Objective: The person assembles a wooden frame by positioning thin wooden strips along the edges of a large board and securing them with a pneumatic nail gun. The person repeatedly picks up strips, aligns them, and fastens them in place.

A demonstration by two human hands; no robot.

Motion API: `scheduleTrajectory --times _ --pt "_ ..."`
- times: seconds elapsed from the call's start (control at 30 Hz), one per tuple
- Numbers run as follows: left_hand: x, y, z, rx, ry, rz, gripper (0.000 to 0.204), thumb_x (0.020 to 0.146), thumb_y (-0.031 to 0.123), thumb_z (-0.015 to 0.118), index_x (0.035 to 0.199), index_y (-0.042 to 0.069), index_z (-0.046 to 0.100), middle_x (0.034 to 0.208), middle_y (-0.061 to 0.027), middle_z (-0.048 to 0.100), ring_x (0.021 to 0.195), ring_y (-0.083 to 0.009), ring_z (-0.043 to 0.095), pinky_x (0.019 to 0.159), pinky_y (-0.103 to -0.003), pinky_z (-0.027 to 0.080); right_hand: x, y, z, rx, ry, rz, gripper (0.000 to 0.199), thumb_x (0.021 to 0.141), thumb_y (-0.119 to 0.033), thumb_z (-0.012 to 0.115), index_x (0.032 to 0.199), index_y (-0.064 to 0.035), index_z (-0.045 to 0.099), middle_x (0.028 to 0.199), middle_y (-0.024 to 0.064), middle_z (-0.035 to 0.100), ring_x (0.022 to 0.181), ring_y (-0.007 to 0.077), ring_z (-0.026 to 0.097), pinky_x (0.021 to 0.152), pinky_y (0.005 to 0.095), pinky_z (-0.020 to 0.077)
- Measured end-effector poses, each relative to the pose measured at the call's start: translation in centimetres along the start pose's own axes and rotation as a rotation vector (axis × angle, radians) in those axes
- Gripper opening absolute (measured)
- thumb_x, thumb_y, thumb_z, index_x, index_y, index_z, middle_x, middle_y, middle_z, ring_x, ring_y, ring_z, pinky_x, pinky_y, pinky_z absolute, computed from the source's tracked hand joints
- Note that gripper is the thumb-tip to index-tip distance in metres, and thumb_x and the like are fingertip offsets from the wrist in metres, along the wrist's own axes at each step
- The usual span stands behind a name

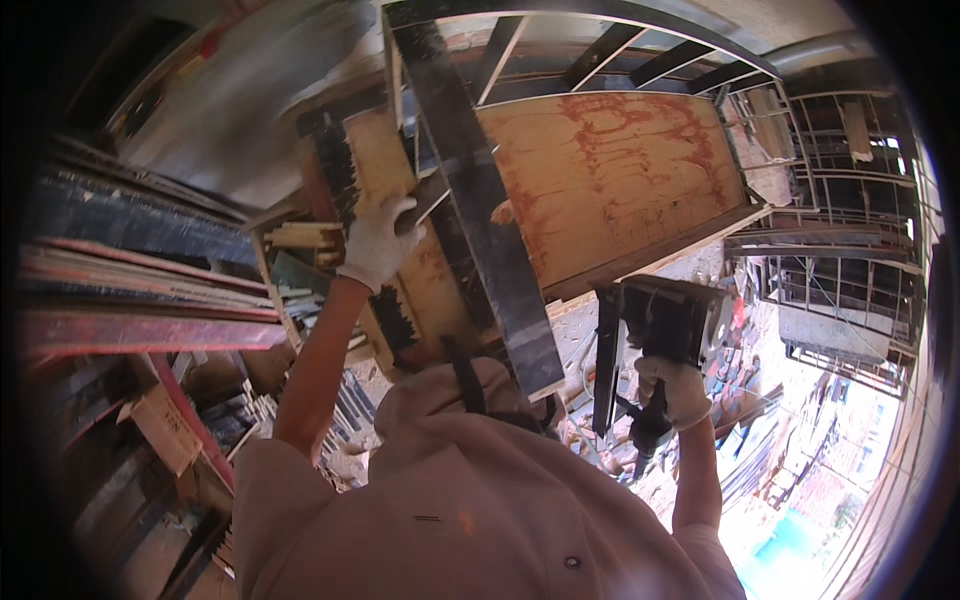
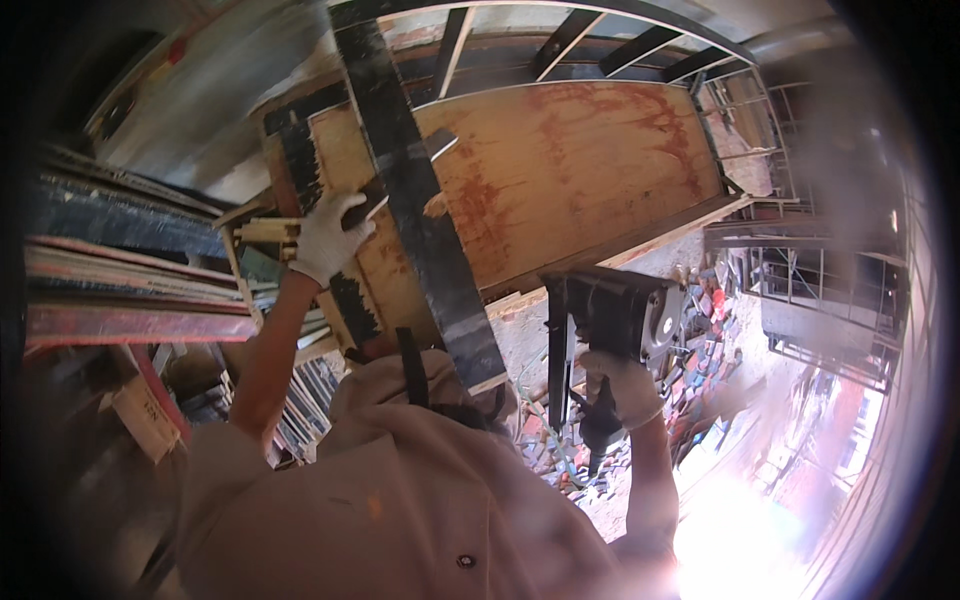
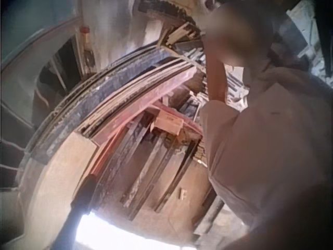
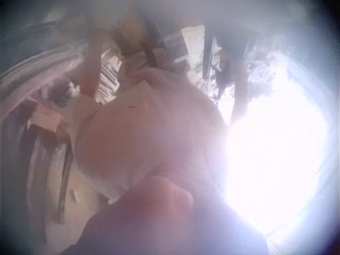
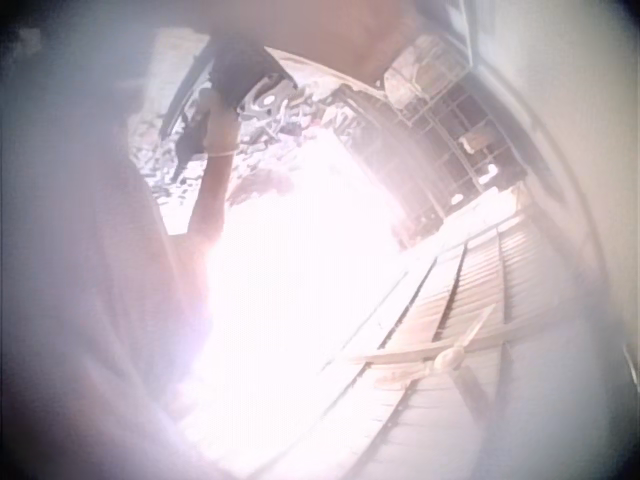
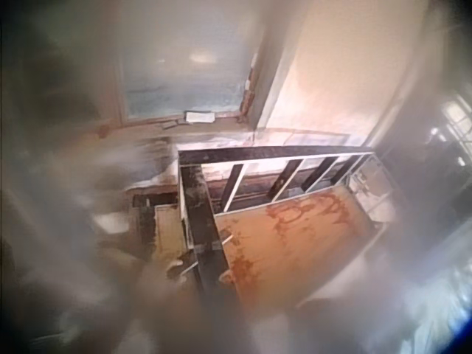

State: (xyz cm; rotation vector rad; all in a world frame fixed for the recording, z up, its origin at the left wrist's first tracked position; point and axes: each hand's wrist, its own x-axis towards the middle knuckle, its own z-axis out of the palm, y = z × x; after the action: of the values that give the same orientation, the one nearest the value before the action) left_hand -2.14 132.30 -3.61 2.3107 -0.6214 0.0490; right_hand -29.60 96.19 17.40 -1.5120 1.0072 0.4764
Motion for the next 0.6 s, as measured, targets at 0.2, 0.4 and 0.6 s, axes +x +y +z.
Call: scheduleTrajectory --times 0.2,0.4,0.6 --pt "-0.2 5.3 -6.7 -0.115 -0.08 -0.289 0.025 0.081 0.026 0.079 0.098 0.007 0.079 0.09 -0.009 0.075 0.084 -0.0261 0.072 0.073 -0.037 0.057 1.8 1.4 -0.3 0.084 -0.141 -0.029 0.01 0.093 -0.011 0.065 0.086 -0.0028 0.065 0.065 0.0017 0.052 0.056 0.0128 0.054 0.055 0.0291 0.0476" --pt "-3.0 2.3 -5.7 -0.45 -0.464 -0.495 0.036 0.083 0.026 0.079 0.109 0.001 0.078 0.093 -0.007 0.073 0.075 -0.0144 0.068 0.063 -0.03 0.055 1.2 2.8 -0.9 -0.122 -0.148 -0.212 0.005 0.091 -0.004 0.063 0.086 -0.0046 0.061 0.065 0.0013 0.05 0.055 0.0134 0.053 0.053 0.0292 0.0479" --pt "-5.4 6.2 -6.3 -0.672 -0.356 -0.46 0.05 0.081 0.026 0.087 0.122 0.0 0.074 0.107 -0.0091 0.075 0.089 -0.0132 0.071 0.075 -0.028 0.058 0.2 4.2 -1.1 -0.164 -0.038 -0.249 0.018 0.089 -0.01 0.063 0.074 -0.0097 0.055 0.061 0.0022 0.049 0.05 0.016 0.053 0.049 0.0302 0.046"
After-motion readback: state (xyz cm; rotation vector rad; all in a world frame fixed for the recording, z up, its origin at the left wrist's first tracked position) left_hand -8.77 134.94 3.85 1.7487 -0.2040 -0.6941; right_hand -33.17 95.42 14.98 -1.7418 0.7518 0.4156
